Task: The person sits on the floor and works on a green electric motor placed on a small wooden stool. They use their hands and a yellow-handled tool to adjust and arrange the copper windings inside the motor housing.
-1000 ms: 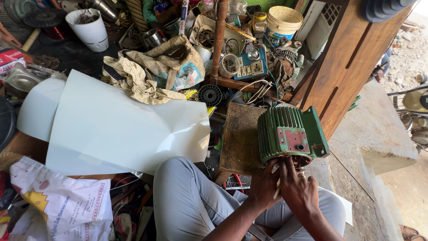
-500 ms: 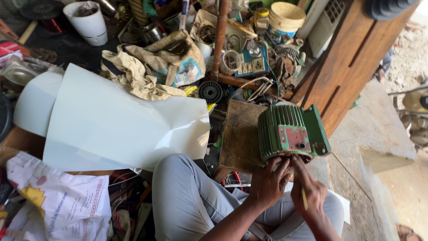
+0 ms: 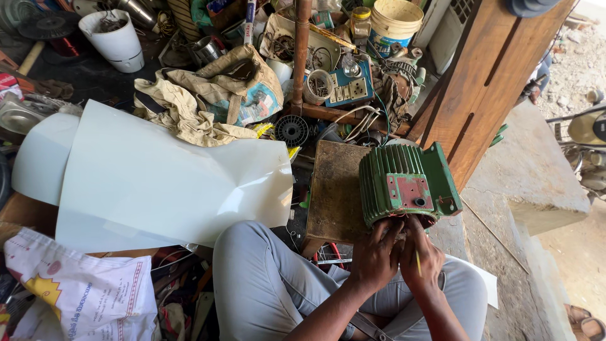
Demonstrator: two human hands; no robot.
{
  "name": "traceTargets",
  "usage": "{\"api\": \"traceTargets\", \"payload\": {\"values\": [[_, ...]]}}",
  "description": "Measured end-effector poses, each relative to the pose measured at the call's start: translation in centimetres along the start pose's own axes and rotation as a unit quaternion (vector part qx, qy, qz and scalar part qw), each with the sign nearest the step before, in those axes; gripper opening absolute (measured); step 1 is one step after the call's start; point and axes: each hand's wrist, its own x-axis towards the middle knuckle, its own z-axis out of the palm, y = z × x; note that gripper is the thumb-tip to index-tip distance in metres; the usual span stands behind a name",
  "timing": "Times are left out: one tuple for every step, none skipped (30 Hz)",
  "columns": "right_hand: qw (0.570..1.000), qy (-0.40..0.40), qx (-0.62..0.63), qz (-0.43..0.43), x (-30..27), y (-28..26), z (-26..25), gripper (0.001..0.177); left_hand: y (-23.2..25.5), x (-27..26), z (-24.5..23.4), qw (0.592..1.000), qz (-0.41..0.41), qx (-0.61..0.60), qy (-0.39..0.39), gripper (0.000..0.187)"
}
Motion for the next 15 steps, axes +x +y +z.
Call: {"api": "traceTargets", "payload": {"values": [[1.000,-0.004,0.002,0.010,0.0,-0.2,0.0,0.040,0.0,-0.1,0.0,1.000,0.000,0.000,-0.002,0.044],[1.000,-0.009,0.004,0.018,0.1,-0.3,0.1,0.040,0.0,0.0,0.0,1.000,0.001,-0.001,-0.003,0.046],[0.998,-0.011,0.040,0.037,0.4,-0.3,0.4,0.036,-0.1,0.1,-0.1,1.000,0.004,0.001,0.002,0.045],[0.995,-0.014,0.073,0.058,0.5,-0.1,0.6,0.033,-0.2,0.0,-0.1,1.000,0.008,0.000,0.005,0.045],[0.991,-0.016,0.107,0.079,0.4,0.1,0.6,0.029,-0.2,-0.2,0.1,1.000,0.011,-0.001,0.008,0.044],[0.992,-0.015,0.099,0.081,0.6,0.2,1.0,0.029,-0.2,-0.2,0.2,1.000,0.015,0.010,0.011,0.046],[0.992,-0.014,0.092,0.083,0.8,0.2,1.5,0.028,-0.2,-0.3,0.3,1.000,0.020,0.020,0.014,0.048],[0.993,-0.015,0.087,0.085,1.0,0.2,1.9,0.028,-0.3,-0.4,0.4,0.999,0.022,0.033,0.018,0.050],[0.994,-0.016,0.062,0.091,1.1,0.3,2.0,0.029,-0.4,-0.1,0.6,0.999,0.022,0.020,0.015,0.050],[0.994,-0.020,0.040,0.098,1.1,0.1,2.0,0.030,-0.6,-0.1,0.6,1.000,0.018,0.009,0.011,0.051],[0.994,-0.024,0.017,0.105,1.1,-0.1,1.8,0.032,-0.8,-0.1,0.6,1.000,0.013,-0.002,0.007,0.051],[0.996,-0.021,0.010,0.084,0.9,-0.5,1.4,0.035,-0.8,-0.2,0.6,1.000,0.005,0.001,0.000,0.049],[0.998,-0.018,0.002,0.064,0.6,-0.9,0.9,0.038,-0.7,-0.3,0.6,1.000,-0.004,0.004,-0.006,0.048],[0.999,-0.014,-0.006,0.036,0.9,-1.1,0.3,0.041,-0.7,0.0,0.7,1.000,-0.012,0.006,-0.006,0.046],[1.000,-0.002,-0.013,0.007,1.0,-1.4,-0.3,0.042,-0.7,0.4,0.8,1.000,-0.016,0.010,-0.007,0.042]]}}
